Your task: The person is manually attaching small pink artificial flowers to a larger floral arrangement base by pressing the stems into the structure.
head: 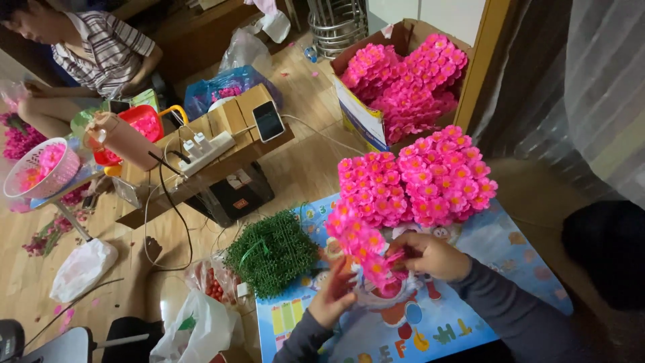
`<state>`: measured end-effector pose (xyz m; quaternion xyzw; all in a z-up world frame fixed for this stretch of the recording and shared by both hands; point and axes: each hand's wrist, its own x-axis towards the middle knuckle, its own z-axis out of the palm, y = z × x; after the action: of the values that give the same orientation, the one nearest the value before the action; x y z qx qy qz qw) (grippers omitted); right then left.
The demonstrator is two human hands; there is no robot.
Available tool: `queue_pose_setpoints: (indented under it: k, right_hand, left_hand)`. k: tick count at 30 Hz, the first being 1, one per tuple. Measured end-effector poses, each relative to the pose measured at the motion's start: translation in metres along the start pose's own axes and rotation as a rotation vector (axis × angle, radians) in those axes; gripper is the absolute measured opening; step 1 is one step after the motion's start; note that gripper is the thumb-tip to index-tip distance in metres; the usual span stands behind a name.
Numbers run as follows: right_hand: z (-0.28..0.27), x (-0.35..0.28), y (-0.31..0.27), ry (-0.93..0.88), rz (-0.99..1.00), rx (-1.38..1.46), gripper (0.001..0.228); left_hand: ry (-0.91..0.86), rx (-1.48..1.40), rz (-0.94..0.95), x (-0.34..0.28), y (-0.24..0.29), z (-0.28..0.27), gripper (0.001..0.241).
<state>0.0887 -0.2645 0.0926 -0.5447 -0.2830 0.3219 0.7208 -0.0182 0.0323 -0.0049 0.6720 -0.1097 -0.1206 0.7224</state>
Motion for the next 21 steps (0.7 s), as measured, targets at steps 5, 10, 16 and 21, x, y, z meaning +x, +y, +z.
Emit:
queue_pose_setpoints:
  k: [5, 10, 16, 21]
  right_hand:
    - [-0.018, 0.025, -0.019, 0.331, -0.221, -0.063, 0.039]
    - [-0.026, 0.041, -0.052, 0.705, -0.152, -0.452, 0.052]
    - [-0.044, 0.034, -0.067, 0.770, -0.348, -1.253, 0.047]
    - [-0.035, 0.078, -0.074, 0.779, -0.586, -1.361, 0.045]
  left_hand:
    - [0.272, -0.291, 0.359, 0.090, 0.076, 0.020, 0.098]
    - [0.532, -0.039, 0.304, 0.163, 0.067, -0.022, 0.076]
    - [0.662, 0.404, 0.025, 0.198, 0.002, -0.045, 0.069]
    - [0.744, 0.659, 0.073, 0.185, 0.002, -0.040, 0.061]
